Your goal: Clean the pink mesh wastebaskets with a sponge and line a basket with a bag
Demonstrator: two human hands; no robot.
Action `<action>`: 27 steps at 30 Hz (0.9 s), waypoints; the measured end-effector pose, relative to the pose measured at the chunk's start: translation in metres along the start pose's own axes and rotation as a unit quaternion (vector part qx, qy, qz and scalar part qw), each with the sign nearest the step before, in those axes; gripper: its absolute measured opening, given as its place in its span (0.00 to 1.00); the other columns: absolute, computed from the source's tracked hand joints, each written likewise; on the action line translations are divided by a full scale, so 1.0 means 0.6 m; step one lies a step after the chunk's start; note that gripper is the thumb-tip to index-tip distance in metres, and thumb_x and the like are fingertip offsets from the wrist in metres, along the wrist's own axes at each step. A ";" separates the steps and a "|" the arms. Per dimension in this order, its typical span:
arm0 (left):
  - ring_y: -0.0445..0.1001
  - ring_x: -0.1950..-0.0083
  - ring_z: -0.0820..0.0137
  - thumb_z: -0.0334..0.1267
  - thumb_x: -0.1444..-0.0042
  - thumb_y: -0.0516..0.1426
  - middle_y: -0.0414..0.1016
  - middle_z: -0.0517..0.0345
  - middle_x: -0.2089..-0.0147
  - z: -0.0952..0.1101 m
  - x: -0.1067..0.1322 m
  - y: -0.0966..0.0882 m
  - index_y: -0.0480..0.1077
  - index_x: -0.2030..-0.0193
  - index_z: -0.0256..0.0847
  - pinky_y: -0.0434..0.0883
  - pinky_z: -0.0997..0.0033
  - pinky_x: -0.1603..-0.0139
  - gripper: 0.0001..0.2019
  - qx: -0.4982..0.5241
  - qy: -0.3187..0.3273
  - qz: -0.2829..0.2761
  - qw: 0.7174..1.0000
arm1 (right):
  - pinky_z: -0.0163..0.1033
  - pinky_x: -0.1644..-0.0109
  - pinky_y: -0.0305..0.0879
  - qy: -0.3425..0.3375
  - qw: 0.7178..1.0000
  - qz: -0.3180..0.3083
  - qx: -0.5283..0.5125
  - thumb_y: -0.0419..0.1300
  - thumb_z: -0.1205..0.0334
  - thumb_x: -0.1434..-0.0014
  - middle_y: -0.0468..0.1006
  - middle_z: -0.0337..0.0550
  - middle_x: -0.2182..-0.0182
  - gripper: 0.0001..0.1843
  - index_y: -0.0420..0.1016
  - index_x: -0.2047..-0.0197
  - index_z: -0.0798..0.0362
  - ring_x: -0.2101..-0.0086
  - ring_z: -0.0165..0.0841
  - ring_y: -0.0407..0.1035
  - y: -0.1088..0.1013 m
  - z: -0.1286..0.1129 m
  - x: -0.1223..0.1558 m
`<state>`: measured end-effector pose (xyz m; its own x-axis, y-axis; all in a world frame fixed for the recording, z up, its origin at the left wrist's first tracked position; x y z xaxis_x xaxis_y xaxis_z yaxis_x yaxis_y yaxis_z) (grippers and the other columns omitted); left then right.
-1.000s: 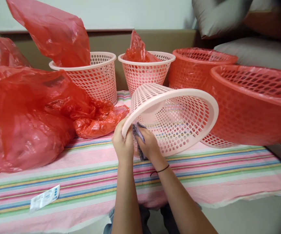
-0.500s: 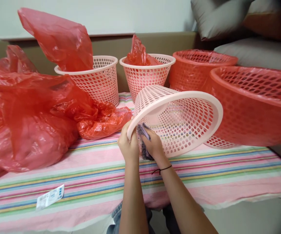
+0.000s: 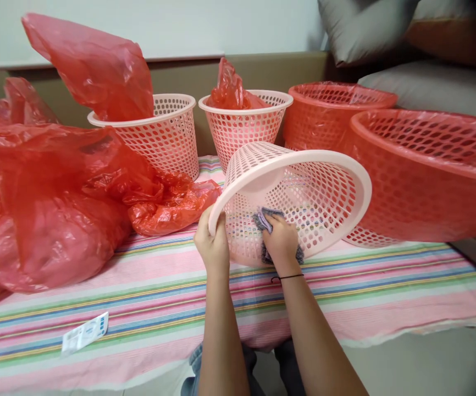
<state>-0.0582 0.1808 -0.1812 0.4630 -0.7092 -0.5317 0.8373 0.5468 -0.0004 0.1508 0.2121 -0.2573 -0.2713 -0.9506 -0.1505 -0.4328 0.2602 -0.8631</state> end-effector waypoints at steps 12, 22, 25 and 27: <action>0.78 0.60 0.68 0.36 0.45 0.59 0.81 0.58 0.61 0.041 -0.011 -0.006 0.77 0.59 0.40 0.73 0.71 0.57 0.08 -0.026 0.033 -0.056 0.998 | 0.42 0.57 0.70 0.019 0.817 -0.055 -0.573 0.62 0.52 0.51 0.81 0.43 0.64 0.21 0.77 0.56 0.55 0.64 0.38 0.73 0.003 -0.050 -0.001; 0.79 0.60 0.67 0.32 0.45 0.60 0.82 0.61 0.59 0.140 -0.007 -0.025 0.78 0.56 0.46 0.75 0.73 0.58 0.11 -0.039 0.088 -0.245 0.965 | 0.48 0.40 0.59 0.013 0.985 0.047 -0.163 0.50 0.61 0.39 0.80 0.50 0.55 0.18 0.77 0.53 0.55 0.50 0.42 0.69 -0.005 0.005 -0.029; 0.80 0.59 0.67 0.31 0.44 0.59 0.82 0.59 0.57 0.149 -0.001 -0.019 0.78 0.54 0.45 0.76 0.73 0.58 0.12 -0.042 0.104 -0.273 0.956 | 0.50 0.37 0.54 0.009 0.991 0.026 -0.128 0.50 0.66 0.40 0.80 0.52 0.54 0.18 0.77 0.52 0.55 0.47 0.43 0.67 0.013 -0.009 -0.024; 0.80 0.59 0.68 0.29 0.44 0.58 0.82 0.60 0.55 0.151 0.001 -0.018 0.78 0.54 0.45 0.75 0.75 0.57 0.14 -0.056 0.117 -0.261 0.957 | 0.50 0.38 0.55 0.014 0.994 0.013 -0.110 0.51 0.67 0.40 0.80 0.56 0.54 0.17 0.78 0.53 0.57 0.48 0.46 0.68 0.020 -0.011 -0.022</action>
<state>-0.0408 0.1342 -0.1046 -0.0990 -0.7862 -0.6100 0.8944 0.1984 -0.4008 0.1435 0.2289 -0.2624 -0.3063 -0.9392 -0.1552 -0.6023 0.3175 -0.7324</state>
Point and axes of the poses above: each hand's wrist, its own x-axis away from the middle knuckle, its own y-axis out of the palm, z = x × y, the point moved 9 cm from there along -x, towards the middle knuckle
